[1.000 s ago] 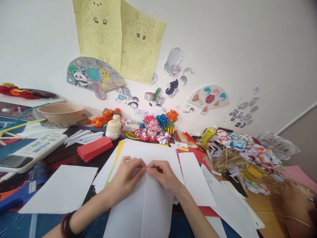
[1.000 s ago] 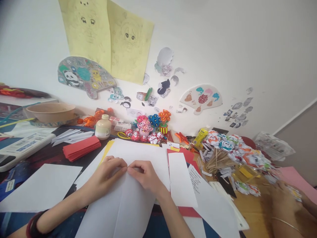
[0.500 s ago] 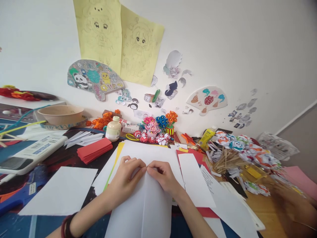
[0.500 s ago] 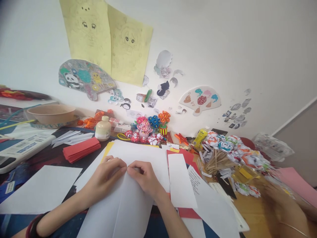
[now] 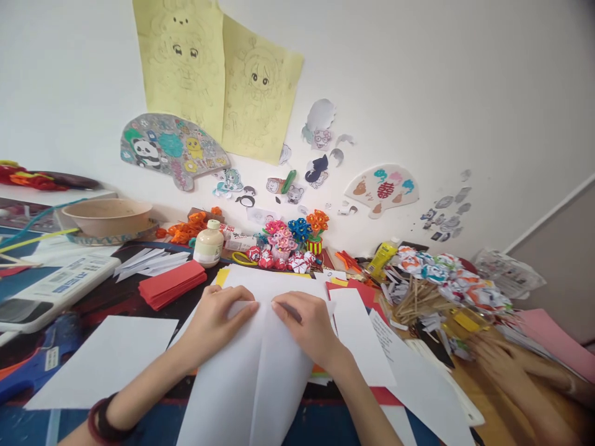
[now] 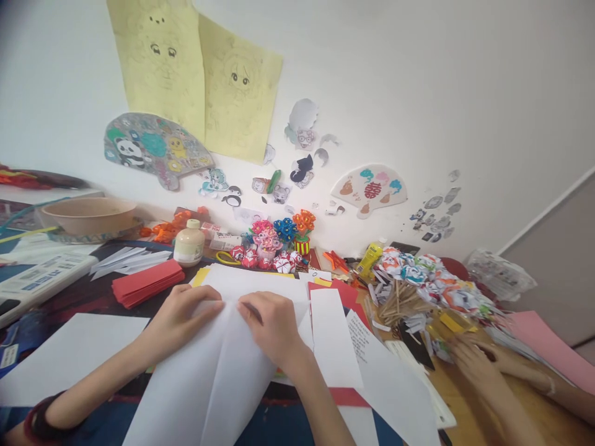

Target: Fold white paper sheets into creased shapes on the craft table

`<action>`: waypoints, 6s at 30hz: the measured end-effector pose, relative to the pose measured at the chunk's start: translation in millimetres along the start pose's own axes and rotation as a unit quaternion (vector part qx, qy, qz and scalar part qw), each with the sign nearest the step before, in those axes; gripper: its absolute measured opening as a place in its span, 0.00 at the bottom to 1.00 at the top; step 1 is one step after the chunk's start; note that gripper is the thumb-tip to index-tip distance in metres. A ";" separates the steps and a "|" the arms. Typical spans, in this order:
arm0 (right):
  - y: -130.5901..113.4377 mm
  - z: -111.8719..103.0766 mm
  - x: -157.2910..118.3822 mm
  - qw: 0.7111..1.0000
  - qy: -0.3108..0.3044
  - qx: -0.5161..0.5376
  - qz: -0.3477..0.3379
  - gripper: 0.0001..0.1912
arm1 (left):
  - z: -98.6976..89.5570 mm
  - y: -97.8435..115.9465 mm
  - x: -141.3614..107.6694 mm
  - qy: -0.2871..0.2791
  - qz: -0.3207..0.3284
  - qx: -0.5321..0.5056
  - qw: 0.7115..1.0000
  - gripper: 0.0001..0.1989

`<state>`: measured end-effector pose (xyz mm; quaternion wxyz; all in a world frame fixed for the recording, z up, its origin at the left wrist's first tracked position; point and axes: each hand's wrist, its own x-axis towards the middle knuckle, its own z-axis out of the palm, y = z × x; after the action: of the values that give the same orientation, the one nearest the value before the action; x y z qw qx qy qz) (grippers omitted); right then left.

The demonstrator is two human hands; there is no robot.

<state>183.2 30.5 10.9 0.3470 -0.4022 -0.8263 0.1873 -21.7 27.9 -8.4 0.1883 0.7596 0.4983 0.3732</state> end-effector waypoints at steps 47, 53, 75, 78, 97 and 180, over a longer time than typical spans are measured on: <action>132.9 53.2 13.4 0.957 0.056 -0.250 0.133 0.24 | 84.6 -53.6 48.0 0.042 -0.128 0.084 0.987 0.05; 120.6 49.3 10.2 0.958 0.139 -0.231 0.097 0.22 | 82.2 -53.9 47.6 0.061 -0.134 0.065 0.987 0.05; 115.7 55.1 11.7 0.899 0.048 -0.389 0.193 0.15 | 82.3 -58.0 44.2 0.048 -0.105 0.040 0.992 0.09; 114.9 55.2 13.0 0.896 0.037 -0.394 0.204 0.15 | 82.2 -57.8 44.0 0.043 -0.102 0.045 0.993 0.09; 106.7 53.7 14.5 0.889 0.007 -0.399 0.226 0.15 | 80.0 -52.8 43.3 0.029 -0.095 0.038 0.994 0.11; 87.3 45.9 -6.4 0.898 0.014 -0.387 0.208 0.19 | 68.6 -44.9 26.9 -0.011 -0.074 0.001 0.997 0.22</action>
<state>199.4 77.0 -74.8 0.1282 -0.6699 -0.7263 -0.0854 8.4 77.4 -72.4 0.2199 0.7251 0.5515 0.3490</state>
